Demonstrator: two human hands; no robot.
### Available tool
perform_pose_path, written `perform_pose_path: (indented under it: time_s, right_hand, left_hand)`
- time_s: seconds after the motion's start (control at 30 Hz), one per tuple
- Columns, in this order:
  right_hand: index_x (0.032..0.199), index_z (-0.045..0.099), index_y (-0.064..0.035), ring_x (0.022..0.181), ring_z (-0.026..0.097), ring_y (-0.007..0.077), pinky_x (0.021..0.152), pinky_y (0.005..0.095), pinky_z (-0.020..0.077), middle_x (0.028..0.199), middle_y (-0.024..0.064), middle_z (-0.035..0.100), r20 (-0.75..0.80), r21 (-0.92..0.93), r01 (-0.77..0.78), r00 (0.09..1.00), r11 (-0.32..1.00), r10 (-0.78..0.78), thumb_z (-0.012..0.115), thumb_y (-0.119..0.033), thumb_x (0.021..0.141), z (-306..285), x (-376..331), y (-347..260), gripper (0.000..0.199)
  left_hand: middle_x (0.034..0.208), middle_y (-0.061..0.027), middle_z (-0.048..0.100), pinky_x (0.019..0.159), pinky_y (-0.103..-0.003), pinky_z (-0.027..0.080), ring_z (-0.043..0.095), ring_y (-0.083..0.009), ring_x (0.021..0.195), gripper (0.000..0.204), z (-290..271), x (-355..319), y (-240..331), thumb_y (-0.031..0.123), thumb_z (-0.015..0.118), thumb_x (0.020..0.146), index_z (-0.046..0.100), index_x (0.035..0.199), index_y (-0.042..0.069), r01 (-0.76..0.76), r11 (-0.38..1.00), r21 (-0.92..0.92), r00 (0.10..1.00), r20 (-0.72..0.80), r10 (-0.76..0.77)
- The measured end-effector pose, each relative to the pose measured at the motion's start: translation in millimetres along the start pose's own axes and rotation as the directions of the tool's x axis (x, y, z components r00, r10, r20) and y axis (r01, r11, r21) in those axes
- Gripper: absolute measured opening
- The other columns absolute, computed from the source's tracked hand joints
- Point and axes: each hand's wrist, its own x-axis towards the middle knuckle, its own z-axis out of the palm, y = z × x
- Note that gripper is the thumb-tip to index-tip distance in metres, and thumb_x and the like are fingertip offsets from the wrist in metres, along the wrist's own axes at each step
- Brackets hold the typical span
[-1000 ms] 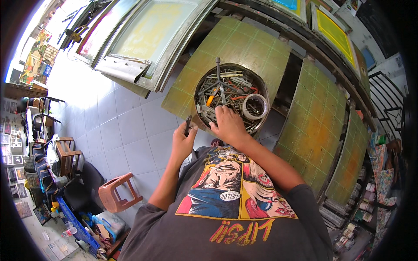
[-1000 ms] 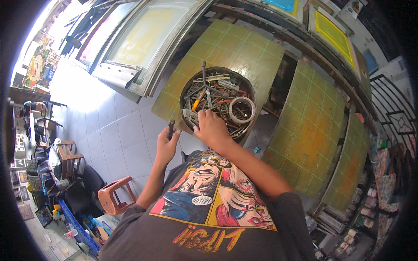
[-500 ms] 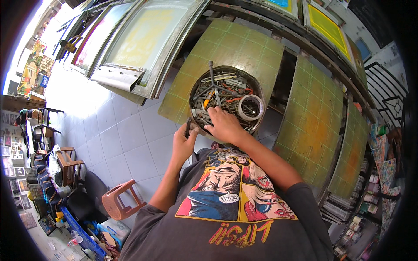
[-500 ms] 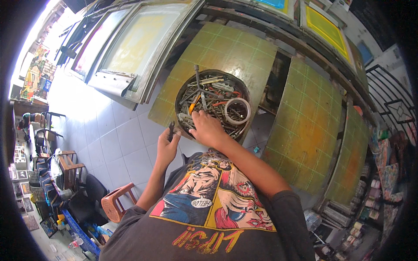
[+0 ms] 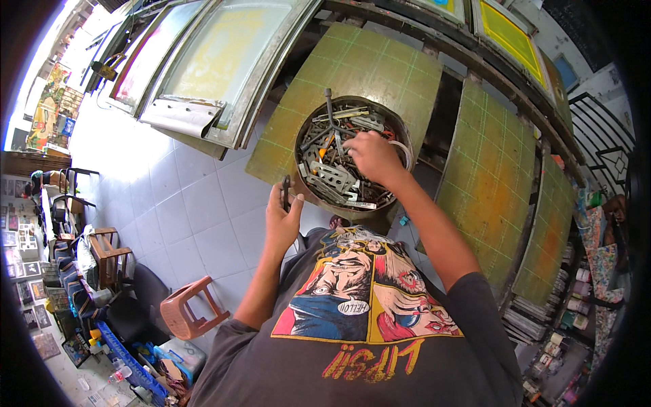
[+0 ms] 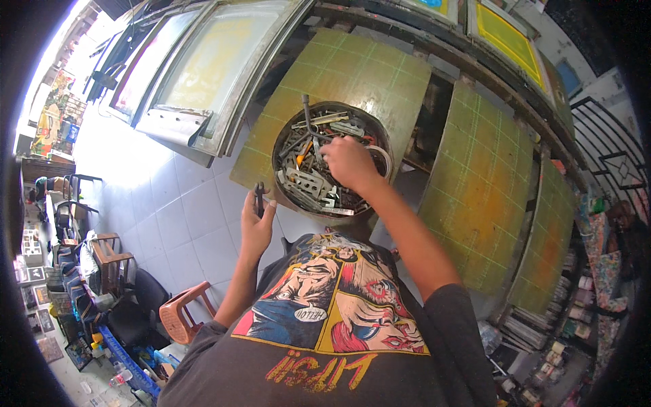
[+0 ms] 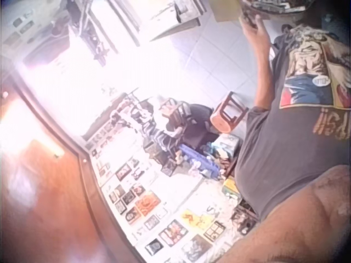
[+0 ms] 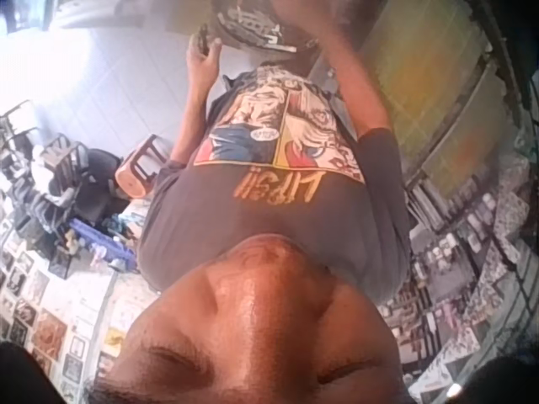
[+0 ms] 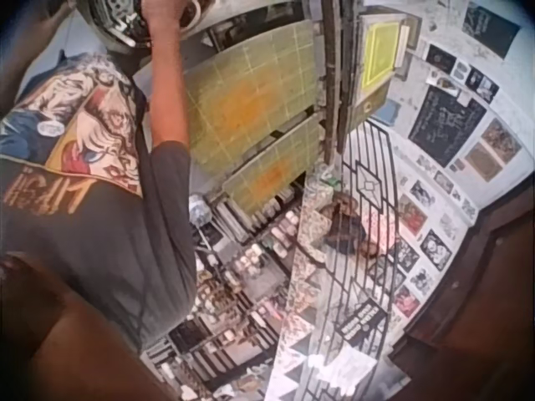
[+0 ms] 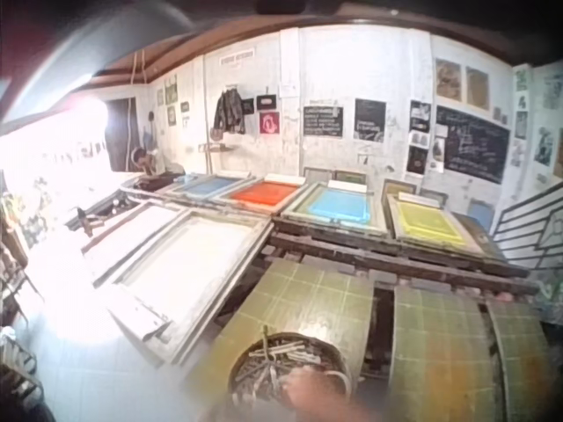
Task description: The person places a window frame on a workbench and uses a wrench to tighten a metal latch mechanism on the frame. They then pick up a second window frame with a red tint, place it on the bench, and repeat the tightening process on its latch.
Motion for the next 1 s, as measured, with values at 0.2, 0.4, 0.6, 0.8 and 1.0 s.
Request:
perform_pose_path:
  time_s: [0.2, 0.4, 0.6, 0.8, 1.0]
  right_hand:
    - [0.114, 0.063, -0.0128, 0.097, 0.056, 0.0298, 0.086, 0.0418, 0.0467, 0.1, 0.011, 0.059, 0.088, -0.149, 0.152, 0.986, 0.977, -0.14, 0.059, -0.005, 0.08, 12, 1, -14, 0.035]
    - [0.116, 0.058, -0.0081, 0.101, 0.056, 0.0295, 0.091, 0.0418, 0.0426, 0.098, 0.0088, 0.061, 0.036, -0.062, 0.182, 0.983, 0.981, -0.18, 0.067, -0.012, 0.08, 14, -9, -1, 0.038]
    - [0.097, 0.064, -0.0064, 0.099, 0.058, 0.0278, 0.088, 0.0411, 0.0428, 0.095, 0.0077, 0.063, 0.166, -0.203, 0.238, 0.964, 0.95, -0.207, 0.067, -0.017, 0.08, 7, -10, 5, 0.02]
    - [0.088, 0.067, -0.0078, 0.095, 0.058, 0.0289, 0.085, 0.0407, 0.044, 0.09, 0.0083, 0.064, 0.01, -0.025, 0.109, 0.994, 0.994, -0.109, 0.062, -0.024, 0.083, -4, -13, 27, 0.018]
    - [0.09, 0.068, -0.0053, 0.09, 0.06, 0.033, 0.082, 0.0425, 0.0457, 0.087, 0.0126, 0.065, -0.094, 0.171, 0.11, 0.991, 0.979, -0.095, 0.062, -0.026, 0.084, -15, -11, 33, 0.023]
  left_hand:
    - [0.065, 0.0001, 0.046, 0.053, -0.025, 0.036, 0.04, -0.0075, 0.057, 0.033, 3, 1, 6, 0.012, 0.064, 0.086, 0.056, 0.116, 0.002, -0.089, 0.994, 0.057, 0.993, 0.077, 0.084]
    - [0.072, -0.0131, 0.06, 0.059, -0.034, 0.046, 0.058, -0.025, 0.061, 0.036, 16, 16, 33, 0.018, 0.065, 0.083, 0.057, 0.116, 0.003, -0.183, 0.943, 0.277, 0.96, 0.256, 0.112]
    - [0.09, -0.0172, 0.067, 0.07, -0.044, 0.051, 0.065, -0.0357, 0.079, 0.043, 27, 37, 34, 0.024, 0.067, 0.079, 0.059, 0.117, 0.006, -0.358, 0.791, 0.496, 0.912, 0.367, 0.183]
    - [0.097, -0.0132, 0.067, 0.073, -0.043, 0.053, 0.066, -0.0329, 0.084, 0.041, 30, 49, 26, 0.025, 0.067, 0.078, 0.062, 0.116, 0.009, -0.464, 0.634, 0.619, 0.871, 0.449, 0.198]
    - [0.1, -0.0132, 0.067, 0.077, -0.042, 0.052, 0.065, -0.0323, 0.088, 0.037, 31, 53, 31, 0.023, 0.068, 0.077, 0.067, 0.112, 0.01, -0.416, 0.612, 0.672, 0.886, 0.452, 0.106]
